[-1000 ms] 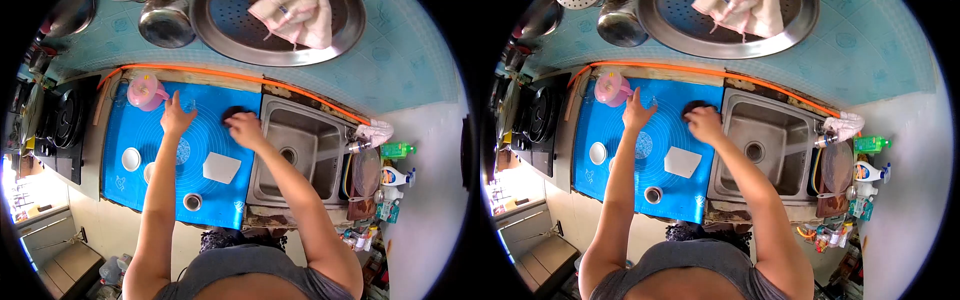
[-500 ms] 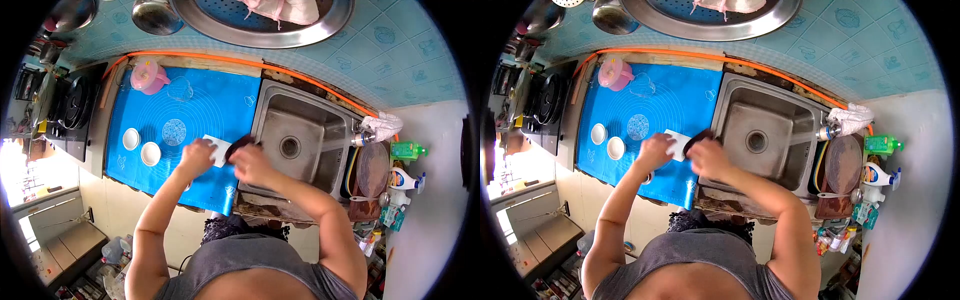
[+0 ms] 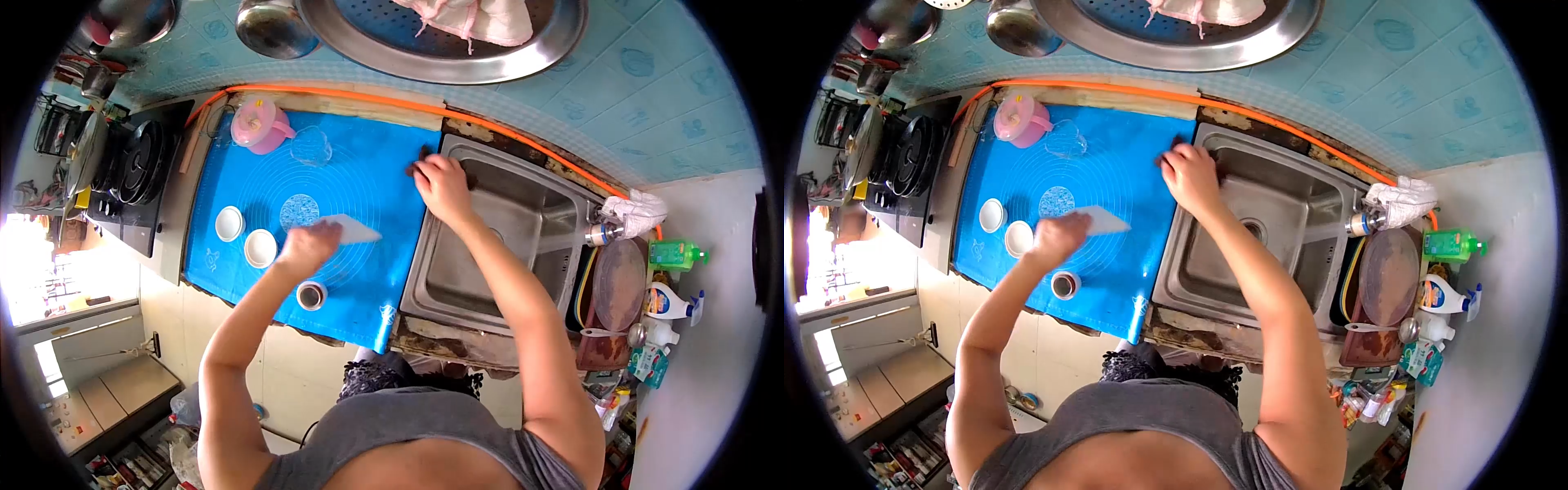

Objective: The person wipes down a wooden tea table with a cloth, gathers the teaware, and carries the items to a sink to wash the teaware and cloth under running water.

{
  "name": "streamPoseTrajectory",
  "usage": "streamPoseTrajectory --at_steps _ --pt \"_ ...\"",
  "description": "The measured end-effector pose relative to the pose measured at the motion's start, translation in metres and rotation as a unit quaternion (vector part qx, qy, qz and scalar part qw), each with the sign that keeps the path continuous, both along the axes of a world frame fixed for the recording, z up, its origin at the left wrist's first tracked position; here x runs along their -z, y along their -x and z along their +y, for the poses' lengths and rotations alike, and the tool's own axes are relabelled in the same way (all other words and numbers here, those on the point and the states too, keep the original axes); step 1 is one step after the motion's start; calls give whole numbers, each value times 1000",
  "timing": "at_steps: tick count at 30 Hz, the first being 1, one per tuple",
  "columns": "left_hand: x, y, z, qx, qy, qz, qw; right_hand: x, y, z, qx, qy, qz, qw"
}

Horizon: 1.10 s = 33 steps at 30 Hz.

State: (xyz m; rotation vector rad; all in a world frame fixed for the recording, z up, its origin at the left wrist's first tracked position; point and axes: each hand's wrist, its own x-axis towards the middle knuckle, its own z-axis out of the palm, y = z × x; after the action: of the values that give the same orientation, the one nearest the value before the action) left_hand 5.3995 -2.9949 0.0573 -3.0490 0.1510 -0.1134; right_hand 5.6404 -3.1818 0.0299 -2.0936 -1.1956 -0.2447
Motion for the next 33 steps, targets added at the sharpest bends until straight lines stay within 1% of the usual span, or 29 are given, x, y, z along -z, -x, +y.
streamPoseTrajectory --at_steps 1,2,3,4,5,6,7,9,10,11,12,13,14,15,16,17,18,20,22,23,24,25,26,27,28,29,31,33 --pt "-20 -2 4 -115 -54 73 989 9 -4 21 -24 -26 20 999" --pt "-31 -2 17 -179 87 17 980 24 1 41 -47 -53 39 997" --pt "-42 -3 28 -208 195 -34 958 36 11 56 -78 -12 76 994" --pt "-52 -6 36 -234 300 -85 921 39 30 63 -110 64 123 984" --pt "-60 -12 41 -257 325 -82 906 38 61 66 -74 146 -68 984" --pt "-67 -20 42 -279 351 -78 890 41 80 66 -136 136 13 981" --pt "-69 -27 42 -302 377 -74 873 43 98 61 -195 122 42 972" --pt "-64 -45 38 -298 391 -58 869 39 127 28 -308 95 -52 945" --pt "-61 -58 34 -295 399 -53 867 49 139 7 -347 71 -63 933" --pt "-54 -70 30 -290 409 -59 863 50 144 -16 -395 112 -55 910" --pt "-44 -82 27 -286 418 -66 859 39 143 -40 -439 137 -100 882" --pt "-35 -97 28 -287 391 -48 873 35 139 -56 -490 132 -70 859" --pt "-27 -112 27 -288 388 -61 873 26 131 -65 -530 117 -66 837" --pt "-20 -126 26 -290 385 -72 873 10 120 -71 -521 208 -28 828" --pt "-13 -141 27 -307 380 -59 871 -1 107 -71 -506 296 10 810" --pt "-5 -155 30 -323 375 -44 868 5 88 -65 -464 247 77 847" --pt "9 -171 38 -320 393 -50 861 12 65 -55 -416 195 144 876" --pt "39 -189 46 -314 428 -57 846 -9 28 -23 -257 204 64 943" --pt "24 -187 34 -342 342 -55 874 18 -3 5 -118 110 5 987" --pt "12 -182 27 -357 298 -53 884 29 3 9 -47 146 -34 988" --pt "-5 -171 20 -336 289 -65 894 37 10 14 23 180 -72 981" --pt "-25 -156 13 -313 278 -78 905 28 26 15 28 202 -79 976" --pt "-36 -141 7 -289 265 -90 915 27 44 16 50 179 -74 980" --pt "-34 -124 10 -249 271 -97 925 26 62 12 46 173 -64 982" --pt "-40 -105 10 -245 261 -76 931 26 82 7 40 168 -54 984" --pt "-45 -85 9 -241 251 -56 936 28 102 -2 4 175 -53 983" --pt "-41 -43 5 -246 273 -90 926 28 143 -19 -53 177 -35 982" --pt "-37 -4 4 -296 306 -50 903 24 168 -32 -104 173 -25 979"
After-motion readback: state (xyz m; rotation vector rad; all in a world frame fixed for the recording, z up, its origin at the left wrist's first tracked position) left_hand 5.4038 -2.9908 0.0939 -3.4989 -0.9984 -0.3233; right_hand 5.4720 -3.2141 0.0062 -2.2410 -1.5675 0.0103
